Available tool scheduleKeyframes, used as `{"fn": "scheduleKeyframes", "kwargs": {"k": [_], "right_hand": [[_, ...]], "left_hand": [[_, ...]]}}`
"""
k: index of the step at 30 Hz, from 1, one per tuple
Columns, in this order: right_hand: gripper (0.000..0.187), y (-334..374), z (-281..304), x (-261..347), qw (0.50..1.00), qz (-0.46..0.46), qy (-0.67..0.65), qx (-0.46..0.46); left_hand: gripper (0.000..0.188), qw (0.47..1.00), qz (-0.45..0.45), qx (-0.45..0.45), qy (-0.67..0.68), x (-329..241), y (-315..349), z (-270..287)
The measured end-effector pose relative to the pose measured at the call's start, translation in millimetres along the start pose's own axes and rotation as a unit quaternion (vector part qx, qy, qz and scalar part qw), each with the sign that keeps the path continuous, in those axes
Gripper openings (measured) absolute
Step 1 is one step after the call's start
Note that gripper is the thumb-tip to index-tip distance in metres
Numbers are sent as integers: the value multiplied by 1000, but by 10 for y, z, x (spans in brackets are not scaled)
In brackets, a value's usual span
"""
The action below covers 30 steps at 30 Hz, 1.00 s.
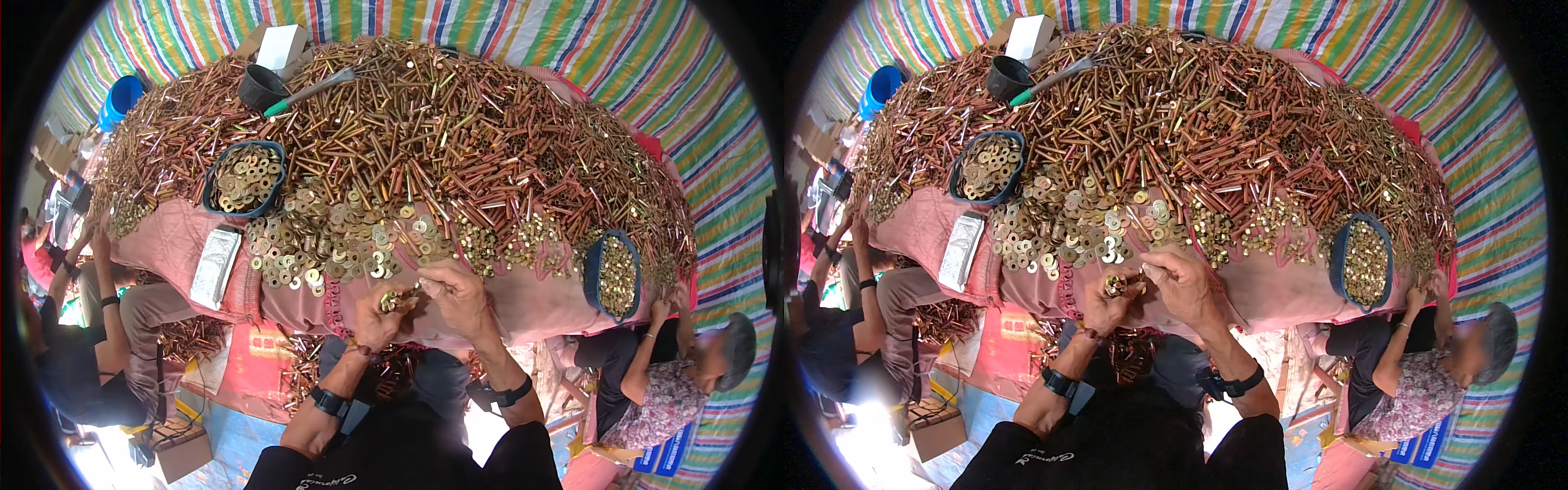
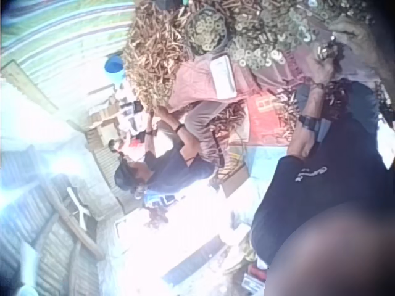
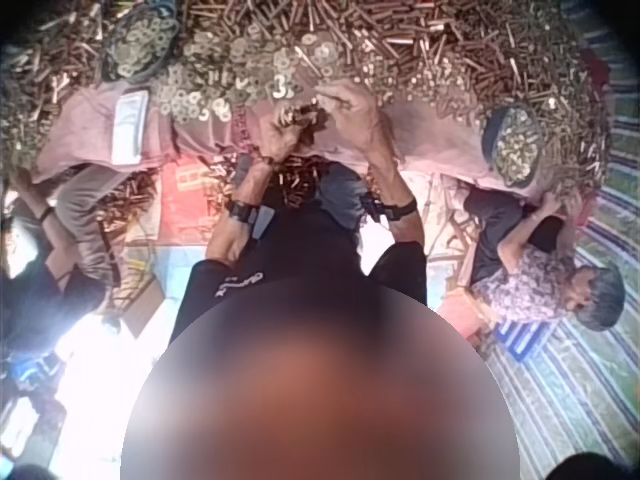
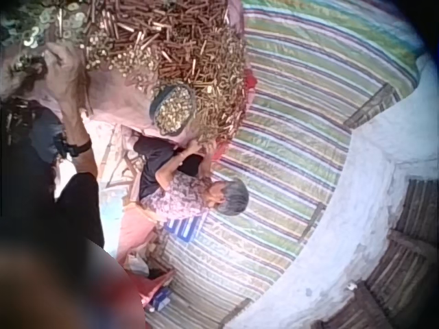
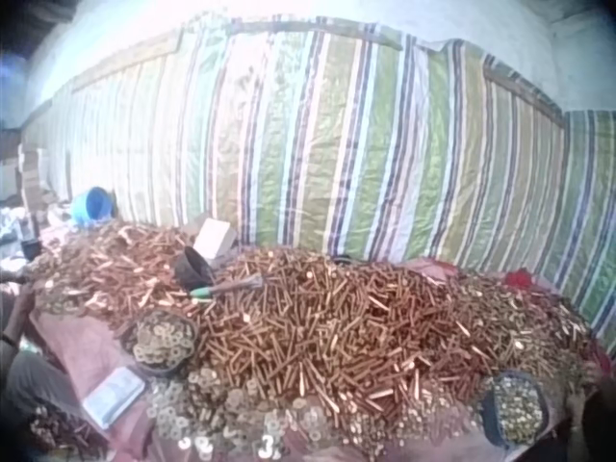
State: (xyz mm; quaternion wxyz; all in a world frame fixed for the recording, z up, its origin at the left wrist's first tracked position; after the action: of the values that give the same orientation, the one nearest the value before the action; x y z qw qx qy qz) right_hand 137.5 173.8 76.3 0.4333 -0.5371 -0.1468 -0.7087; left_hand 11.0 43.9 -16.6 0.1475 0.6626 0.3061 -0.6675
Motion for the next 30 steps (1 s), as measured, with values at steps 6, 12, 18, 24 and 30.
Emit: {"fn": "scheduleKeyframes", "kwargs": {"k": [6, 12, 18, 24, 30], "right_hand": [[21, 95, -35, 51, 1000, 2, -13, -28], [10, 127, -116, -40, 990, 13, -133, -42], [5, 122, -111, -24, 995, 42, -80, -44], [10, 75, -71, 101, 989, 120, 55, -59], [18, 131, -115, 99, 995, -5, 41, -93]], "left_hand": [[17, 1000, -1, 22, -8, -18, 14, 14], [18, 999, 23, 29, 20, -25, 34, 8], [18, 999, -23, 25, -26, -87, 2, 9], [18, 999, 23, 39, 4, -160, 10, 17], [16, 998, 40, 34, 23, -85, 12, 9]]}}
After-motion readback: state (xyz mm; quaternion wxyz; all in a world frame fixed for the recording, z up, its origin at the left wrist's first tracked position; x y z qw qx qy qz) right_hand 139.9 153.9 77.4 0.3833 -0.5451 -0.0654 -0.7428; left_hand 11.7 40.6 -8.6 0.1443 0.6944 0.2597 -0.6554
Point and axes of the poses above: each hand's wrist, its own y-axis away from the middle knuckle, its own z-axis out of the back of the hand, x = y × z, the point moved 2 cm from there along -y, towards the middle knuckle
